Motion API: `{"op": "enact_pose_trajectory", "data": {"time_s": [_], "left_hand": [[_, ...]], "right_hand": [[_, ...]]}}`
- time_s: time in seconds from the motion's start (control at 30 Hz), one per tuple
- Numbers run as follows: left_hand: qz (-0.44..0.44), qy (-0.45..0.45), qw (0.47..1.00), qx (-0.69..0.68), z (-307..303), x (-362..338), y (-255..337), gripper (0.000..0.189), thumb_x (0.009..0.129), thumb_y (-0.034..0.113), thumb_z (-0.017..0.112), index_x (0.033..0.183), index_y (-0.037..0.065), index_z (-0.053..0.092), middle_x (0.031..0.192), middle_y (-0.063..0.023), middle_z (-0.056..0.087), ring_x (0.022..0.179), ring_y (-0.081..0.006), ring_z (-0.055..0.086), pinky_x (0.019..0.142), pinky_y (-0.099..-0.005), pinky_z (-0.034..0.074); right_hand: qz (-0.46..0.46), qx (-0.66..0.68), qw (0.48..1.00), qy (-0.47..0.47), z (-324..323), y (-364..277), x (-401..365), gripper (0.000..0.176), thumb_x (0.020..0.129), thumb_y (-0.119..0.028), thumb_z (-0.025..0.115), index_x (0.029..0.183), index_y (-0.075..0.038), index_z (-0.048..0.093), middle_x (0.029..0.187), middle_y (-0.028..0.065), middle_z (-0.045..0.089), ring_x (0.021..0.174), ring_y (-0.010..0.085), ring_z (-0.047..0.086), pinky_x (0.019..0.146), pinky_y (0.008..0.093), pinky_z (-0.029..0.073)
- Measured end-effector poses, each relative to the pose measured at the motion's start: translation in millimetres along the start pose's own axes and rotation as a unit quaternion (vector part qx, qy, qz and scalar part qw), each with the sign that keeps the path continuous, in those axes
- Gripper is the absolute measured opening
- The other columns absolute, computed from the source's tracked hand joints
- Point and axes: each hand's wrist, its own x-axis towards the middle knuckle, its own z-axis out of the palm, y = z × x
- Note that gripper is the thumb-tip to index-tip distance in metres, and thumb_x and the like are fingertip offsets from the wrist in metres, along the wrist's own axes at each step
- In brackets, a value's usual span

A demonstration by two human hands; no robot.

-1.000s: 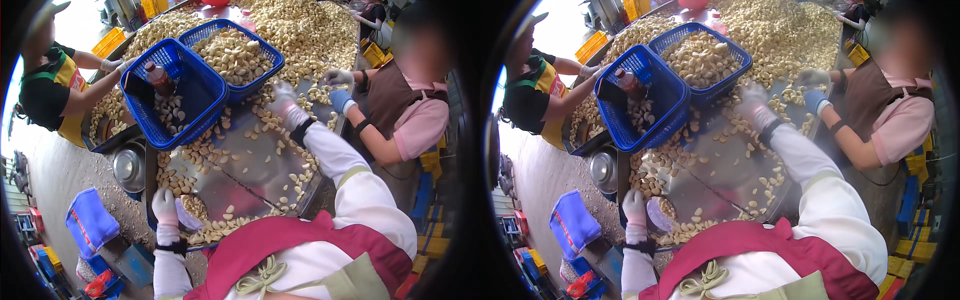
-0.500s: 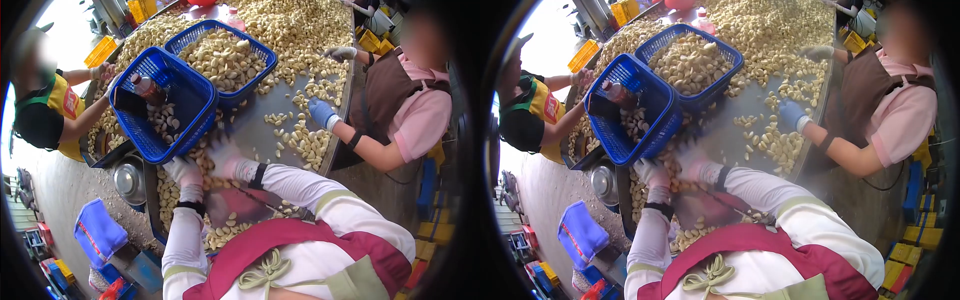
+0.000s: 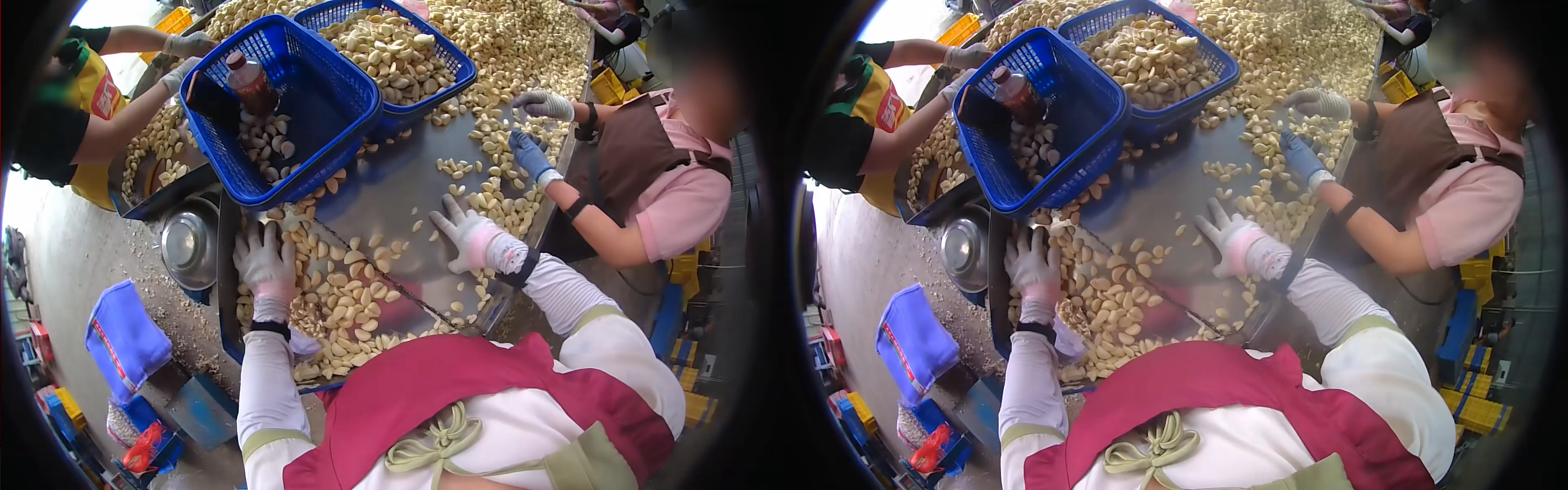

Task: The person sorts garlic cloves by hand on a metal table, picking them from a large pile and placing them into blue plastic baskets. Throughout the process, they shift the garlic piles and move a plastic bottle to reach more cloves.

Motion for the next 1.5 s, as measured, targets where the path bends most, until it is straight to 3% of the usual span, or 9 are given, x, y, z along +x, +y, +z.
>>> {"op": "enact_pose_trajectory", "data": {"time_s": [0.17,0.23,0.37,0.47,0.93,1.0,1.03,1.23,1.5], "left_hand": [[-0.036,0.047,0.998,0.005,9,0,4,0.049,0.091,0.038,0.062,0.132,0.013,0.064,0.146,-0.014,0.053,0.138,-0.0423,0.043,0.113,-0.0553,0.035],[-0.034,0.057,0.998,0.008,10,0,4,0.048,0.091,0.038,0.062,0.131,0.013,0.065,0.146,-0.0138,0.054,0.137,-0.0417,0.043,0.113,-0.0549,0.035],[-0.04,0.053,0.998,0.0,11,0,4,0.046,0.091,0.038,0.062,0.131,0.015,0.065,0.144,-0.0127,0.055,0.136,-0.0404,0.045,0.112,-0.0543,0.035],[-0.035,0.062,0.997,0.009,12,-2,4,0.047,0.092,0.038,0.061,0.132,0.016,0.064,0.143,-0.0121,0.057,0.135,-0.0398,0.046,0.111,-0.0541,0.036],[-0.025,0.078,0.996,0.035,19,0,4,0.046,0.091,0.037,0.06,0.133,0.016,0.064,0.14,-0.0112,0.059,0.133,-0.0401,0.048,0.108,-0.0535,0.04],[-0.023,0.078,0.996,0.026,17,-1,4,0.045,0.092,0.036,0.06,0.131,0.016,0.065,0.139,-0.0112,0.06,0.134,-0.0398,0.048,0.107,-0.0532,0.04],[-0.021,0.08,0.996,0.025,17,-1,3,0.045,0.092,0.036,0.06,0.131,0.016,0.065,0.139,-0.0112,0.06,0.134,-0.0398,0.048,0.107,-0.0532,0.04],[-0.003,0.115,0.992,0.046,23,-2,1,0.044,0.092,0.035,0.06,0.13,0.014,0.065,0.139,-0.0109,0.06,0.132,-0.0398,0.049,0.106,-0.0533,0.041],[-0.033,0.085,0.995,0.03,17,-1,6,0.044,0.093,0.036,0.06,0.13,0.014,0.066,0.136,-0.0121,0.061,0.131,-0.0395,0.05,0.107,-0.0529,0.04]], "right_hand": [[0.005,0.012,1.0,0.002,-13,-2,4,0.122,0.064,-0.039,0.081,0.165,-0.017,0.015,0.167,0.031,0.001,0.131,0.0422,0.055,0.108,0.0442,0.049],[0.019,0.074,0.996,-0.055,-26,-5,4,0.131,0.058,-0.033,0.085,0.165,-0.02,0.012,0.167,0.0309,-0.003,0.127,0.0401,0.06,0.103,0.0431,0.054],[0.018,0.107,0.991,-0.075,-34,-9,9,0.137,0.057,-0.029,0.088,0.166,-0.021,0.005,0.166,0.0331,-0.01,0.126,0.0429,0.06,0.098,0.0442,0.056],[0.051,0.113,0.988,-0.095,-34,-9,18,0.149,0.053,-0.023,0.097,0.165,-0.027,-0.001,0.168,0.0256,-0.015,0.135,0.0391,0.054,0.102,0.0409,0.056],[0.045,0.099,0.994,-0.032,-20,-5,24,0.157,0.045,-0.025,0.099,0.165,-0.03,-0.003,0.168,0.0239,-0.017,0.144,0.0407,0.043,0.111,0.0424,0.049],[0.051,0.101,0.992,-0.045,-22,-6,23,0.161,0.045,-0.026,0.1,0.164,-0.03,-0.007,0.169,0.0247,-0.001,0.144,0.0415,0.042,0.111,0.0433,0.048],[0.053,0.102,0.992,-0.043,-11,-2,31,0.161,0.045,-0.026,0.1,0.164,-0.03,-0.007,0.169,0.0247,-0.001,0.144,0.0415,0.042,0.111,0.0433,0.048],[-0.098,0.152,0.983,-0.034,-45,-28,49,0.159,0.045,-0.026,0.1,0.165,-0.03,-0.005,0.17,0.024,-0.001,0.146,0.0408,0.04,0.113,0.0427,0.045],[-0.07,0.078,0.994,-0.014,-39,-50,75,0.158,0.044,-0.026,0.099,0.165,-0.029,-0.002,0.17,0.023,-0.001,0.147,0.0399,0.038,0.116,0.0421,0.042]]}}
